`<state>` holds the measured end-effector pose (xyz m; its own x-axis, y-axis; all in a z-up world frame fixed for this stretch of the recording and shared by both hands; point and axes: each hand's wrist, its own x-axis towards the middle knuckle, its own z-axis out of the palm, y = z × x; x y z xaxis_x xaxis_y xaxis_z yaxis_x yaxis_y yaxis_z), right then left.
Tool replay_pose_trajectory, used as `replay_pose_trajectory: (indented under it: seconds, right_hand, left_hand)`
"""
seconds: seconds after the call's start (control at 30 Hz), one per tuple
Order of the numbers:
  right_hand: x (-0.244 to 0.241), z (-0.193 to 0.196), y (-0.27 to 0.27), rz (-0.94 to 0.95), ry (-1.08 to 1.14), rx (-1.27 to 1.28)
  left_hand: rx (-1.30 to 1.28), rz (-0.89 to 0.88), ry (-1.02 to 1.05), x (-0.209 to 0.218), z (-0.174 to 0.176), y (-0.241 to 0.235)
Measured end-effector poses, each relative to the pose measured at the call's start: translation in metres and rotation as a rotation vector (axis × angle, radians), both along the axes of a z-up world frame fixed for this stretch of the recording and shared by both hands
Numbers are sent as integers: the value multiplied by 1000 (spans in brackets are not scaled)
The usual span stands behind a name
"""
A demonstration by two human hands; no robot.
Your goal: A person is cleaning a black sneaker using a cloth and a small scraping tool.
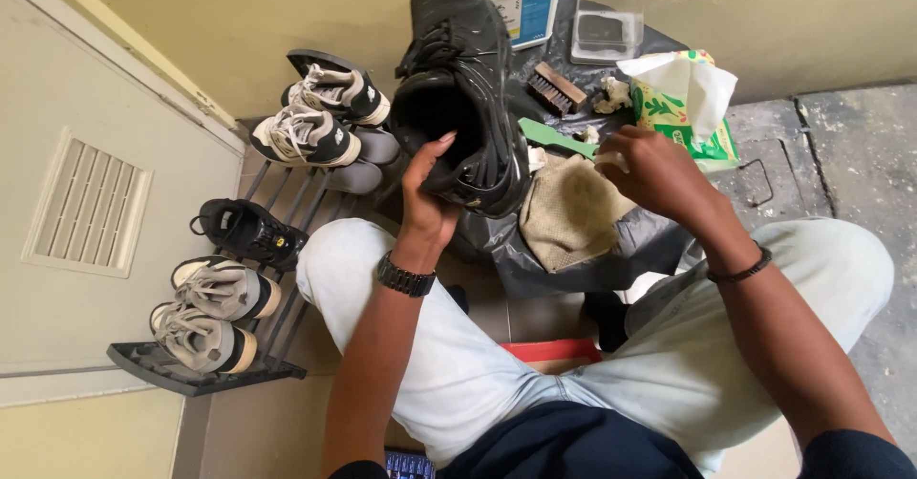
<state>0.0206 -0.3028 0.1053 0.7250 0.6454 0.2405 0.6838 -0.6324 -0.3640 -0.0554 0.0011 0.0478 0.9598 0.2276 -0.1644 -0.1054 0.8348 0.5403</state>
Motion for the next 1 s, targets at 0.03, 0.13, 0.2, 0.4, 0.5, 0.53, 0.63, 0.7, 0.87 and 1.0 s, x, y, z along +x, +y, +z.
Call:
replay_pose_trajectory:
  seconds: [0.03,0.13,0.2,0.4,0.5,0.53,0.63,0.7,0.87,1.0]
  right_hand:
    - [-2,1,0,-43,8,-94]
    - [26,-38,-6,-98,-65,-130]
    - [58,-60,-2,-108,-141,-76]
    - [106,-113,40,-8,-91,-137]
    - [97,-120,49,-104,-292,-396]
    - [93,-120,50,-122,-345,-412]
    - [86,-115,44,-123,-413,-342]
    - [73,-84,42,-115,-431,-258]
    - [-3,22,49,-123,-146,431]
    - [-74,37,73,-226,-117,529]
  left_hand:
    - [10,2,25,3,-6,5]
    - [7,10,52,6,-12,10]
    - [-12,15,60,8,-11,8]
    - [3,77,92,-5,11,-2]
    - [-64,112,153,-6,11,1]
    - [-89,125,149,-9,17,-1]
    - [-86,165,113,-12,15,-3]
    - [-58,183,74,-8,10,-4]
    - [12,306,28,2,-10,-12]
    - [49,388,-18,16,8,-35]
